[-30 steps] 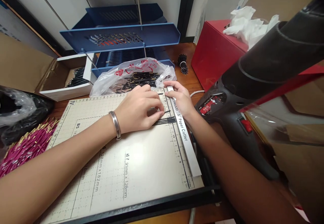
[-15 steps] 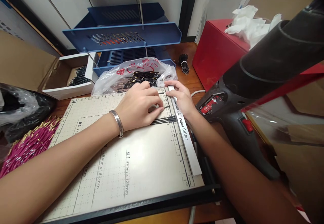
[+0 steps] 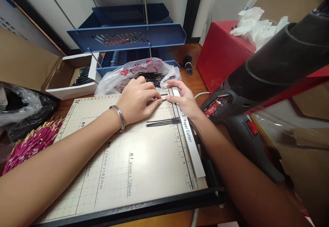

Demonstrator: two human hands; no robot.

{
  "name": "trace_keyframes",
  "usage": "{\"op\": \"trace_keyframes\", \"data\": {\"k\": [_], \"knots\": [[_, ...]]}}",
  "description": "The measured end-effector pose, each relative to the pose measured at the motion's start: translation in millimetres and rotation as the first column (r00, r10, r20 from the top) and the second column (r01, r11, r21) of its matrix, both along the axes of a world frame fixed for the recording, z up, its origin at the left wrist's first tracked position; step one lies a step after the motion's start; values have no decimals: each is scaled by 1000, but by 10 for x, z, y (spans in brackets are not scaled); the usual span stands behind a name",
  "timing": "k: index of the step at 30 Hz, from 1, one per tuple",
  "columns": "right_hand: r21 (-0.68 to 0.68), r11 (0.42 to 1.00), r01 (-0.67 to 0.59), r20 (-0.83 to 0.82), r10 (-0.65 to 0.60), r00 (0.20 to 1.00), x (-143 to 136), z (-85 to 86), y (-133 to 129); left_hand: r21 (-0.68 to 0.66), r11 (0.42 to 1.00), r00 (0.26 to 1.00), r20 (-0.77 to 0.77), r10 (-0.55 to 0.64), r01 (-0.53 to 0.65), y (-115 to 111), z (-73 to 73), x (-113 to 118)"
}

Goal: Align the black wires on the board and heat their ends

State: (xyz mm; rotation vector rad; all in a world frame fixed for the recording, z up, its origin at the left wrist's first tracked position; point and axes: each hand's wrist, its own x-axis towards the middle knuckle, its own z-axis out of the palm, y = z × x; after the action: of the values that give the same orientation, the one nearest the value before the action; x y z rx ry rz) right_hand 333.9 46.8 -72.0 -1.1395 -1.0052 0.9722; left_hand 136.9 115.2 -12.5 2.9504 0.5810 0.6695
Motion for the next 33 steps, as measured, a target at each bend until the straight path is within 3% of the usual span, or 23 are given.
{"op": "trace_keyframes", "data": {"k": [7,28,33], "knots": [[36,999,-36,-14,36,999,-5,-33,-11,-195,979,996,50,68,-57,-21,8,-14],[-2,1000,-21,-26,21,999,10,26,-8,-106,994,999,-39,14,-18,13,28,-25],[1,1000,-15,-25,15,1000,7,26,-6,-155,986,998,0,60,-59,13,14,-15]]}}
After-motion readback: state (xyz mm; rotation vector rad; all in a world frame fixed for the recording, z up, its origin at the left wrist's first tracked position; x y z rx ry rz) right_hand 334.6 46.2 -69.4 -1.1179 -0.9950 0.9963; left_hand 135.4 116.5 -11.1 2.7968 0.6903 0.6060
